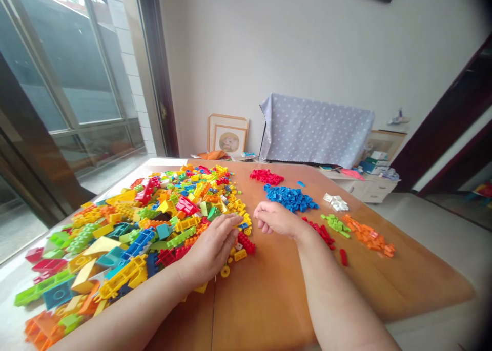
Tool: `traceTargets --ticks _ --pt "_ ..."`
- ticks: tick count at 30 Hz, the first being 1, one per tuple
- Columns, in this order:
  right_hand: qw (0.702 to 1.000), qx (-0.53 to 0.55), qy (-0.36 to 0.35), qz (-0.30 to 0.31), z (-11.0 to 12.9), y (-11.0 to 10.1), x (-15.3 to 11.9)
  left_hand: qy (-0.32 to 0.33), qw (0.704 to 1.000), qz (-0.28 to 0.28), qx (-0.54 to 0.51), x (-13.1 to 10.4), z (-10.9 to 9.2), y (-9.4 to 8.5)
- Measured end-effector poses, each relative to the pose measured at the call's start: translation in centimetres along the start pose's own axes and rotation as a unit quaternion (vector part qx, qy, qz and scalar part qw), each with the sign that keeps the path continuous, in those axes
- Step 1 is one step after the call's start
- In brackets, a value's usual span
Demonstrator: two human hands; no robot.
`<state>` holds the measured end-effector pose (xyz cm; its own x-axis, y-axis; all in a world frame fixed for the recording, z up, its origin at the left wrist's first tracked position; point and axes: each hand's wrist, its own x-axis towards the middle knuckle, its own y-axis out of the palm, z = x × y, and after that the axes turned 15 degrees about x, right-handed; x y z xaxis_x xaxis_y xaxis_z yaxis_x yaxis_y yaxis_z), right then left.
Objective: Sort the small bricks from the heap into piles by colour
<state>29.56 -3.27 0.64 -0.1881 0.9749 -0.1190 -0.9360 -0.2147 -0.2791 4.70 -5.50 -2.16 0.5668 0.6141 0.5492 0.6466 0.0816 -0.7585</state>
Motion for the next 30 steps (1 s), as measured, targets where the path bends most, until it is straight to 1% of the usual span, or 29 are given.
traceTargets --ticks 3,5,8,11,13,15,20,23,27,30 --pt "0.998 -0.036 -0.005 0.044 0.0 -0.2 -0.4 -0.049 0.995 -0.054 -0.066 0.3 -0.5 -0.6" --pt "0.996 -0.064 -0.017 0.062 -0.1 0.0 -0.6 -0.096 0.985 -0.091 -0.111 0.6 -1.0 -1.0" --pt "0.99 -0.111 -0.032 0.075 0.1 0.4 -0.7 -0.164 0.957 -0.146 -0.19 1.2 -1.4 -1.7" --pt "0.981 -0.15 -0.043 0.116 0.7 1.2 -0.9 -0.196 0.918 -0.199 -0.281 1.9 -1.1 -2.2" --pt "0.972 -0.177 -0.056 0.141 1.2 1.6 -1.0 -0.208 0.891 -0.233 -0.329 2.3 -0.5 -2.6" --pt "0.967 -0.197 -0.068 0.147 1.5 2.0 -1.1 -0.219 0.868 -0.268 -0.355 2.7 0.1 -3.2" --pt "0.965 -0.209 -0.065 0.142 1.4 2.5 -1.1 -0.233 0.831 -0.332 -0.38 3.6 1.7 -4.8" --pt "0.968 -0.199 -0.058 0.14 1.2 2.7 -1.1 -0.236 0.821 -0.357 -0.377 4.1 2.5 -5.7" --pt "0.971 -0.188 -0.058 0.137 1.2 2.6 -1.2 -0.232 0.822 -0.372 -0.365 4.8 3.2 -6.8" --pt "0.974 -0.173 -0.07 0.127 1.1 2.5 -1.2 -0.222 0.82 -0.381 -0.364 5.3 3.2 -7.9"
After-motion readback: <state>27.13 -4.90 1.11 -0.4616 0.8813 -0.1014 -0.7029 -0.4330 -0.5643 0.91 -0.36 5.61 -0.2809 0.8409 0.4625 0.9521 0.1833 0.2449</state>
